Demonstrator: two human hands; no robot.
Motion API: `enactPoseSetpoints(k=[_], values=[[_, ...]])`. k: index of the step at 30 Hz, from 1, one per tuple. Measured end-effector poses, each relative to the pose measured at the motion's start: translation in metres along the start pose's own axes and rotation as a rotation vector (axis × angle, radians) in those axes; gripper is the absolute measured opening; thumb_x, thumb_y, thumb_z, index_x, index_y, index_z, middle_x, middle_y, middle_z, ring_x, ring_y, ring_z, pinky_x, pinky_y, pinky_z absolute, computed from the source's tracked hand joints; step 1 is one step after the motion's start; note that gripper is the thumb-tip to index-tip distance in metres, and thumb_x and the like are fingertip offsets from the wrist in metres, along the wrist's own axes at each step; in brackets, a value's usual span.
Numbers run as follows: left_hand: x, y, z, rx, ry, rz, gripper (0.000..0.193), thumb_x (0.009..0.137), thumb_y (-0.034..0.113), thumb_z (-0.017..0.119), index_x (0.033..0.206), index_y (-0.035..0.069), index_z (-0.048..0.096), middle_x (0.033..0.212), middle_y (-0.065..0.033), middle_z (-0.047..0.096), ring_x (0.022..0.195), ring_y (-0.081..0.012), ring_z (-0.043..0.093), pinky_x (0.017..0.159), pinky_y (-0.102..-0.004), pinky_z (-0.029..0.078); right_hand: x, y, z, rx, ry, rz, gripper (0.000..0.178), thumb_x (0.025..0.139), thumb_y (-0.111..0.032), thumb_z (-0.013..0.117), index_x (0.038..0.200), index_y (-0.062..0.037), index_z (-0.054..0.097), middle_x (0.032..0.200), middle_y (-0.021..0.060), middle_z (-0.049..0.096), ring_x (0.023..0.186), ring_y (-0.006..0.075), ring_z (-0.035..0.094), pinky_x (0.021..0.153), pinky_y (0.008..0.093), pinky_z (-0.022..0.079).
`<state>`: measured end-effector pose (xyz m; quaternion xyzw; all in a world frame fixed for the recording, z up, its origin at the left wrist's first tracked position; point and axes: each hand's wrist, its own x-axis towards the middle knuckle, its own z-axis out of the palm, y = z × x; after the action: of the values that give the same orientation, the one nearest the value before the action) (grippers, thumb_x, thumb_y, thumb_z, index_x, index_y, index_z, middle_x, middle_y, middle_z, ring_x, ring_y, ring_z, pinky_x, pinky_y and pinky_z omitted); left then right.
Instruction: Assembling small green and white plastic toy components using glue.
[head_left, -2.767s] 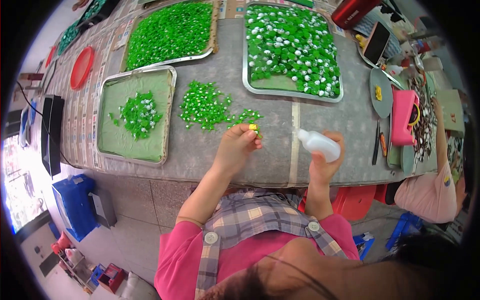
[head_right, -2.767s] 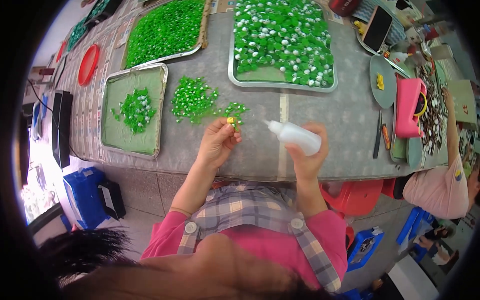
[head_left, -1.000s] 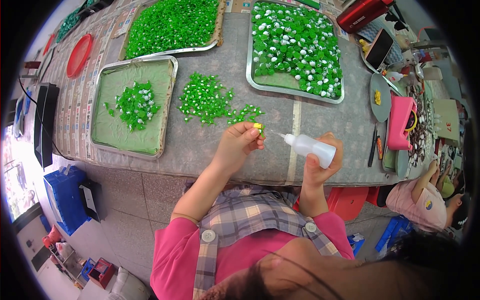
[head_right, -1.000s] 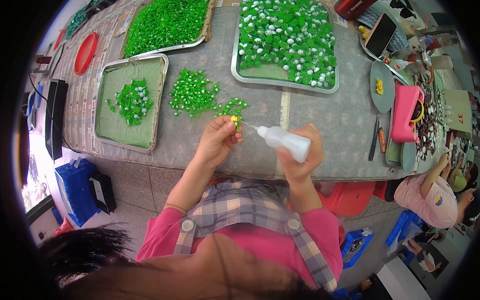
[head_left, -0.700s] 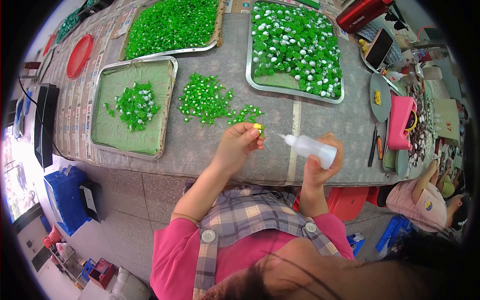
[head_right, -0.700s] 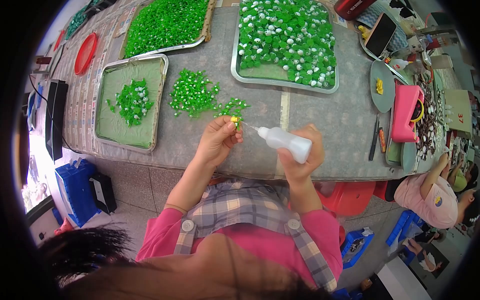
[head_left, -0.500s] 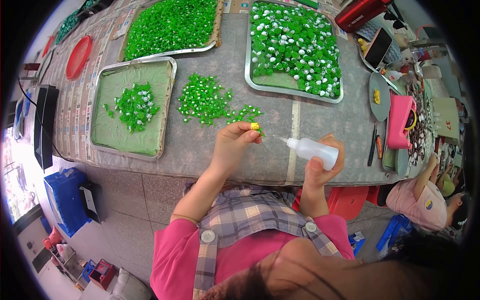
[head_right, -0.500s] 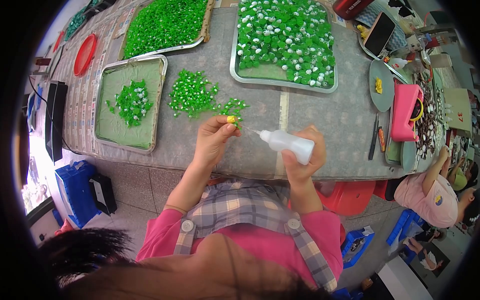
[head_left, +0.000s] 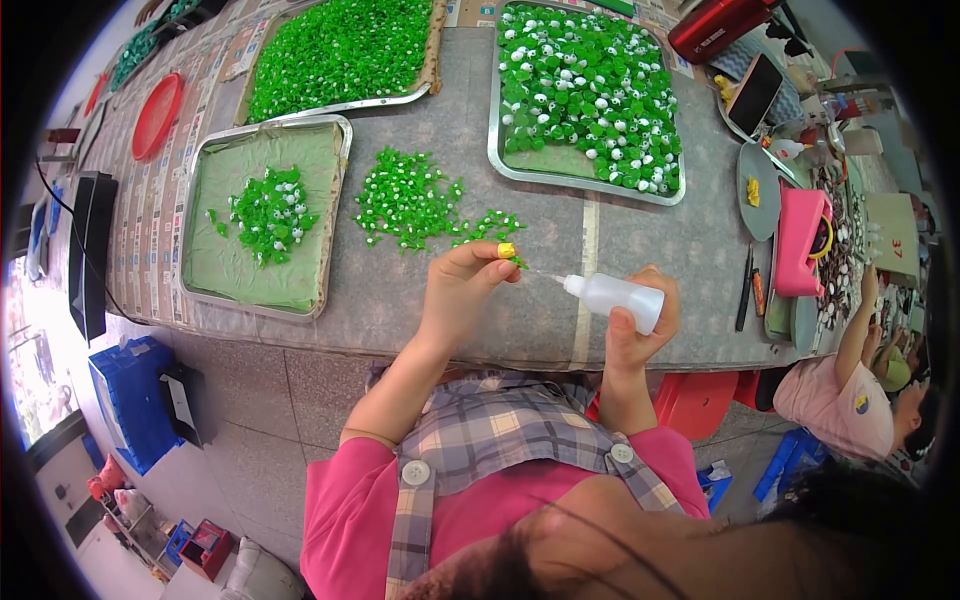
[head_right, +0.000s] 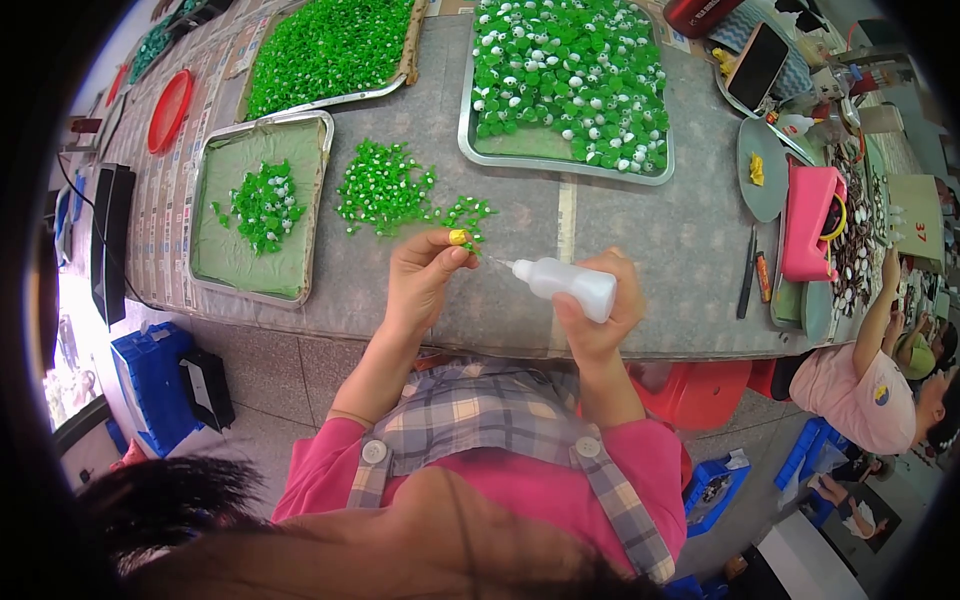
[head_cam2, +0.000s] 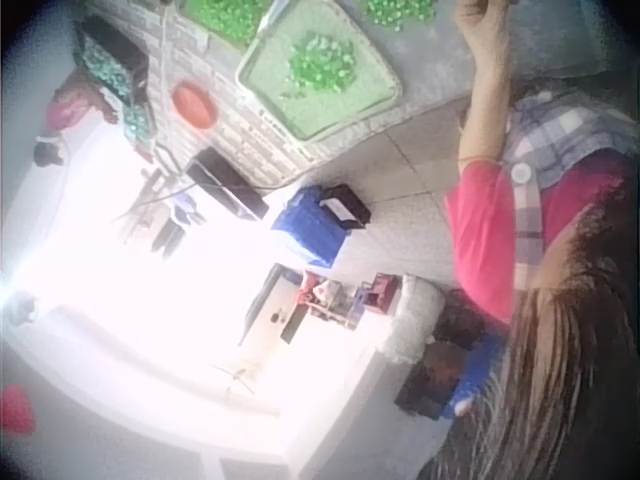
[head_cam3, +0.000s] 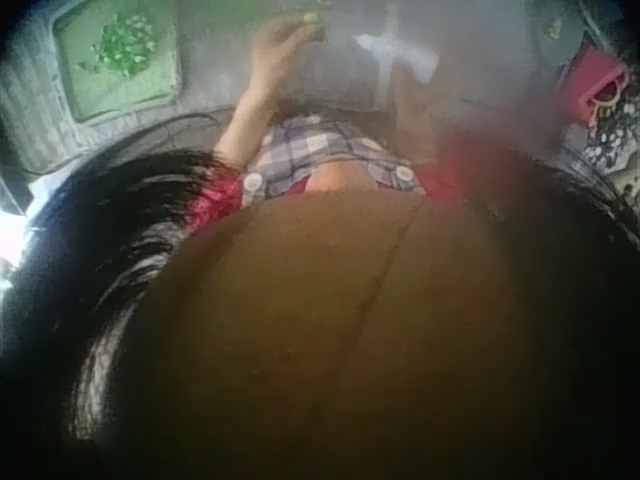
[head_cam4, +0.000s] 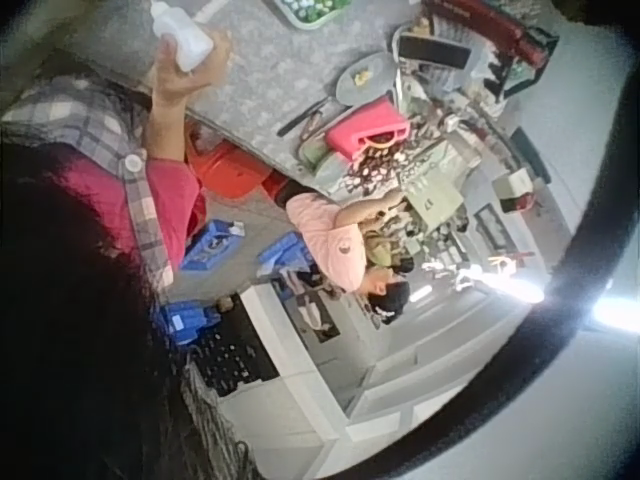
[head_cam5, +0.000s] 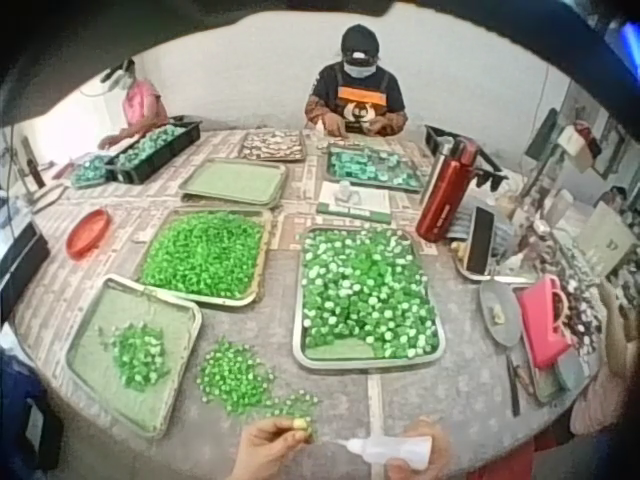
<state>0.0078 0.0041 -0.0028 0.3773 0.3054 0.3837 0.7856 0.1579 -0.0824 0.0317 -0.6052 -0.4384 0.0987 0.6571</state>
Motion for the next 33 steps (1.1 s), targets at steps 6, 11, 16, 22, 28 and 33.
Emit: enactPoseSetpoints(k=[6, 11, 16, 22, 28, 33], values=[[0.001, 0.003, 0.001, -0.054, 0.061, -0.047, 0.009, 0.073, -0.002, 0.054, 0.081, 0.001, 0.056, 0.075, -0.0049, 0.058, 0.067, -0.0116, 0.054, 0.063, -0.0228, 0.043, 0.007, 0.011, -0.021, 0.094, 0.205, 0.093, 0.034, 0.063, -0.024, 0.066, 0.079, -0.0013, 0.046, 0.075, 0.0046, 0.046, 0.064, 0.0125, 0.044, 0.057, 0.0255, 0.038], [0.002, 0.006, 0.001, -0.056, 0.114, -0.08, 0.01, 0.073, -0.001, 0.054, 0.082, 0.002, 0.056, 0.074, -0.0042, 0.058, 0.066, -0.0102, 0.054, 0.06, -0.0209, 0.043, 0.039, 0.042, -0.067, -0.098, 0.308, 0.206, 0.029, 0.067, -0.008, 0.062, 0.089, 0.0012, 0.045, 0.084, 0.005, 0.048, 0.077, 0.0146, 0.048, 0.071, 0.0261, 0.041], [0.002, 0.005, -0.002, -0.047, 0.129, -0.093, 0.01, 0.073, 0.001, 0.055, 0.083, 0.002, 0.056, 0.073, -0.0034, 0.058, 0.064, -0.0082, 0.053, 0.056, -0.0191, 0.042, 0.048, 0.072, -0.085, -0.009, 0.184, 0.422, 0.039, 0.07, 0.001, 0.055, 0.106, 0.0026, 0.041, 0.103, 0.0115, 0.049, 0.094, 0.0154, 0.047, 0.079, 0.0265, 0.038], [0.004, 0.003, -0.003, -0.089, 0.138, -0.095, 0.01, 0.072, 0.003, 0.056, 0.083, 0.002, 0.056, 0.073, -0.0029, 0.057, 0.063, -0.0079, 0.053, 0.057, -0.0192, 0.042, 0.048, 0.055, -0.076, -0.715, 0.336, -0.023, 0.029, 0.07, -0.003, 0.058, 0.097, 0.0014, 0.048, 0.1, 0.0099, 0.052, 0.091, 0.0197, 0.05, 0.075, 0.0286, 0.039], [0.001, 0.005, -0.004, -0.048, 0.118, -0.079, 0.011, 0.072, 0.002, 0.056, 0.083, 0.002, 0.056, 0.073, -0.0028, 0.057, 0.065, -0.0082, 0.053, 0.06, -0.0199, 0.042, 0.076, 0.025, -0.03, -0.713, -0.204, -0.116, 0.021, 0.066, -0.008, 0.061, 0.086, -0.0063, 0.054, 0.089, 0.0094, 0.053, 0.082, 0.0235, 0.049, 0.068, 0.0313, 0.039], [0.0, 0.003, -0.006, -0.07, 0.118, -0.061, 0.01, 0.073, 0.003, 0.055, 0.084, 0.002, 0.056, 0.075, -0.0046, 0.057, 0.065, -0.0103, 0.054, 0.06, -0.022, 0.044, 0.112, 0.09, 0.007, -0.888, -0.176, -0.306, 0.019, 0.065, -0.014, 0.06, 0.083, -0.0096, 0.056, 0.08, 0.0063, 0.051, 0.075, 0.0242, 0.048, 0.063, 0.0326, 0.038]])
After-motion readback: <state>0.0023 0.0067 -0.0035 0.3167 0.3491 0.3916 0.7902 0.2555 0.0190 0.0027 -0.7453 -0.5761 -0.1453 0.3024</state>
